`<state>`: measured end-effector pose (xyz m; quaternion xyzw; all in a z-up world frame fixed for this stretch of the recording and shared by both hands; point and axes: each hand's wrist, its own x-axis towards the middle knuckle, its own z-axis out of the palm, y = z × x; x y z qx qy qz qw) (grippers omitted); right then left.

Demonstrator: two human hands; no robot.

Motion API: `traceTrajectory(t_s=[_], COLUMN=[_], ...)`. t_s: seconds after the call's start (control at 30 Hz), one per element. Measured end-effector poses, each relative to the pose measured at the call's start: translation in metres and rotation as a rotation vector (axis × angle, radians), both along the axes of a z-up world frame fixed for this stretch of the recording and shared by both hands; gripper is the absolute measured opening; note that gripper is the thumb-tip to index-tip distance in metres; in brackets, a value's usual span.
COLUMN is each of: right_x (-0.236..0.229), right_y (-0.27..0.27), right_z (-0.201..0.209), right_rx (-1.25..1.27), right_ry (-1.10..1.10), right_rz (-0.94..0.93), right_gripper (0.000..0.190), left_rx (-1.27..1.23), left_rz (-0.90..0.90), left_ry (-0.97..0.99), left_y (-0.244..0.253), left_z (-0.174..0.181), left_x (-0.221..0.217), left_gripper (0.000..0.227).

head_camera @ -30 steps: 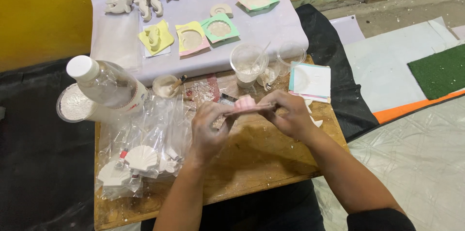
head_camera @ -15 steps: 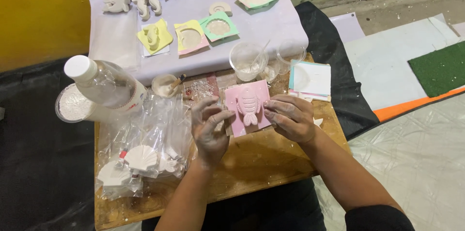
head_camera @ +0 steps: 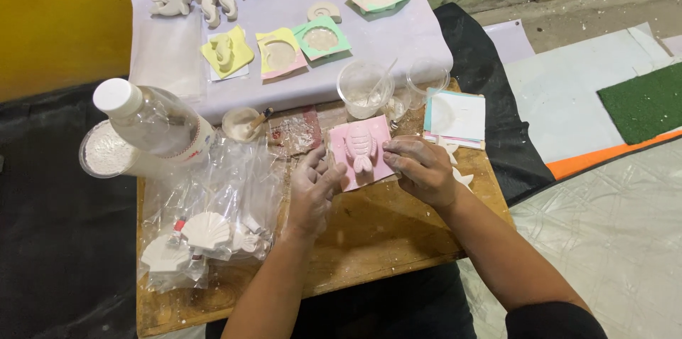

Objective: Packaging molded plaster shapes into plastic bags and paper holders.

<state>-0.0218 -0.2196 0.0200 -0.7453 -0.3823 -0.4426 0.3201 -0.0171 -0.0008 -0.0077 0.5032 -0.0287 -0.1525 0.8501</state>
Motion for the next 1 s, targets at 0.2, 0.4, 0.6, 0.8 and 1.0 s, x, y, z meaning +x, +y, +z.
traceTrajectory(t_s=[0.2,0.4,0.6,0.8,1.0], right_x=[-0.002,-0.01,-0.031,-0.028,-0.018], right_y=[0.005,0.01,0.02,0.025,0.024], right_z=[-0.001,-0.009,-0.005,-0.005,-0.006], right_rx=[0.031,0.127,0.655,1.001,1.042], right_ry=[0.036,0.197,0.784,1.418,1.433], right_rz=[-0.054,-0.149,-0.112,-0.014,0.116], right_gripper=[0.013,0.014,0.02,0.041,0.025], left_rx=[-0.013,0.028,0.064,0.085,0.032], left_rz=[0.014,0.028,0.049,0.029,0.0], left_ry=[0.103,0.123,0.116,0.114,0.109], left_y=[-0.005,-0.004,-0.003,-0.003,-0.001], left_z=[0.018,0.008,0.017,0.015,0.003], left_x=[-0.001,0.001,0.0,0.003,0.007], left_gripper=[0.049,0.043,0.052,0.057,0.043])
